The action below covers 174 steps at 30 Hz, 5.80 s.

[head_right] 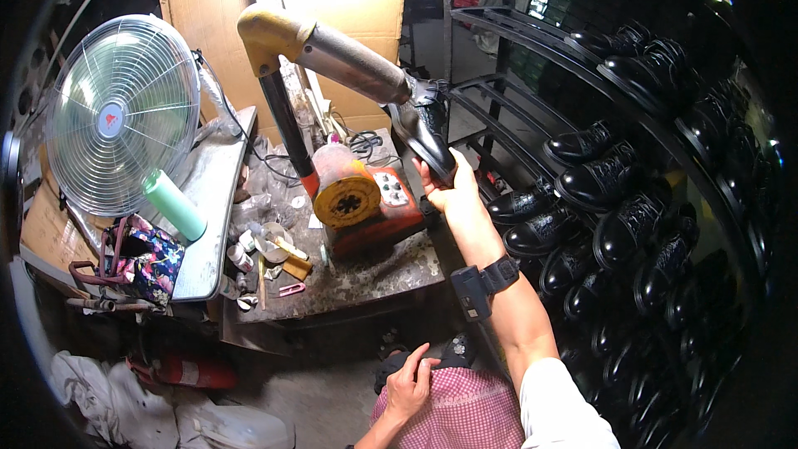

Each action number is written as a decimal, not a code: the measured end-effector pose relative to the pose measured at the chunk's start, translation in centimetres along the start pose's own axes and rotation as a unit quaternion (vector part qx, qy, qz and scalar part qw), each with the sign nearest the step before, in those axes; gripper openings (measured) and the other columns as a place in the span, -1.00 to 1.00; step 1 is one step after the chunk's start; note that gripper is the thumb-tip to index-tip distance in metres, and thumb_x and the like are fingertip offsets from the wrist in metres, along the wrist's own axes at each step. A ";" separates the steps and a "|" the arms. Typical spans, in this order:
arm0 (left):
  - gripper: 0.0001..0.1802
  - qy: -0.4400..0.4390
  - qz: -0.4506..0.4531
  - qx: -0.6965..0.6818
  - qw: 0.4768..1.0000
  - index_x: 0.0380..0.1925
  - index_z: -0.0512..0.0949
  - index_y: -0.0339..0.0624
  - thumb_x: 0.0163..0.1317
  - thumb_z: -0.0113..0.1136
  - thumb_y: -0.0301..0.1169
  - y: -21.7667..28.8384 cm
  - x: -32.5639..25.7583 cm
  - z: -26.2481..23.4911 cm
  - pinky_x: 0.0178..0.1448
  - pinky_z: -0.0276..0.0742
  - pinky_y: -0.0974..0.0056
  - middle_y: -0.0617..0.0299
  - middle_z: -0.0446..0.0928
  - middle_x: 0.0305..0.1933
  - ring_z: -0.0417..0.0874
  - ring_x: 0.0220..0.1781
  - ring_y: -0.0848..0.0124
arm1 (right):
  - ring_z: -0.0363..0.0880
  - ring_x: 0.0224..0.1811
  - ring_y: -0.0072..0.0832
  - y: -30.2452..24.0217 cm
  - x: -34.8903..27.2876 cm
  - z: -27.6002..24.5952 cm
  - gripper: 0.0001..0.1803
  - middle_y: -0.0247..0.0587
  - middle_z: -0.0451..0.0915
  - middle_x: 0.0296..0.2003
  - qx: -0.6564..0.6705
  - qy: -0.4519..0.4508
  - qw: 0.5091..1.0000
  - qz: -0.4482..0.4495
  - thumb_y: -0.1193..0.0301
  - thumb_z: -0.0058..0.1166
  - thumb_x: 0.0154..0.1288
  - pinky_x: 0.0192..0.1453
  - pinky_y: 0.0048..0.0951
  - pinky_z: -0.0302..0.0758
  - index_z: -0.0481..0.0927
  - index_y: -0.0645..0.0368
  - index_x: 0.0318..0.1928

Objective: Inspecting and polishing black leather dress shoes using a mechanical buffing wheel.

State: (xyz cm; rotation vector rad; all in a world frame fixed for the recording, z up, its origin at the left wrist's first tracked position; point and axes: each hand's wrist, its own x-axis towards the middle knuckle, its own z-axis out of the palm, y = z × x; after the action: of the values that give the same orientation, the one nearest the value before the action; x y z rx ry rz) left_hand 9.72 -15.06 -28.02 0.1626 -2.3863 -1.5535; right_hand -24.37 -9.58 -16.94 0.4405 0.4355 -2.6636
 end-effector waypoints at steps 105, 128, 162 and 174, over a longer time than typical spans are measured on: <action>-0.69 -0.027 -0.019 -0.006 0.999 0.11 0.47 -0.29 0.45 -0.09 -0.43 0.2 -0.3 1.6 -0.29 0.48 0.44 0.20 0.68 -0.34 0.56 -0.41 0.59 | 0.55 0.04 -0.51 -8.9 -32.9 -31.1 -0.49 -0.19 0.62 -0.01 -0.446 0.171 0.859 -0.186 0.42 0.20 0.16 0.21 -0.51 0.39 0.52 0.31 0.14; -0.67 -0.025 -0.005 0.142 0.990 0.13 0.50 -0.16 0.47 -0.08 -0.35 -0.3 -0.2 4.6 -0.45 0.32 0.46 0.22 0.69 -0.36 0.41 -0.55 0.65 | 0.46 0.19 -0.19 -10.8 -43.1 -64.6 -0.41 -0.16 0.50 0.16 0.178 0.417 0.816 -0.359 0.10 0.26 0.22 0.19 0.00 0.44 0.46 0.06 0.19; -0.73 -0.031 0.013 0.212 0.977 -0.02 0.59 -0.15 0.30 0.08 -0.46 2.8 0.4 6.7 -0.21 0.62 0.25 -0.03 0.65 -0.34 0.74 -0.31 0.19 | 0.38 -0.40 -0.54 -17.3 -45.9 -73.4 -0.49 -0.26 0.52 -0.22 0.092 0.463 0.798 -0.376 0.18 -0.02 0.36 -0.53 -0.57 0.33 0.32 -0.20 0.31; -0.75 -0.003 0.047 0.200 0.979 -0.06 0.61 -0.07 0.28 0.12 -0.36 1.3 -0.4 5.3 -0.34 0.56 0.19 -0.05 0.60 -0.47 0.68 -0.46 0.13 | 0.42 -0.28 -0.46 -1.6 -64.7 -59.4 -0.08 -0.17 0.45 -0.16 -0.224 0.486 0.822 -0.195 0.82 0.19 -0.01 -0.25 -0.47 0.49 0.18 0.13 0.40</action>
State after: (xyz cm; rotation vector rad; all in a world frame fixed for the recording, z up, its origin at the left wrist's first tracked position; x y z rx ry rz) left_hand 8.63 -9.79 -28.87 0.1249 -2.6437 -1.0185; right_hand 45.24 35.01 -46.60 1.6906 1.5392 -2.3273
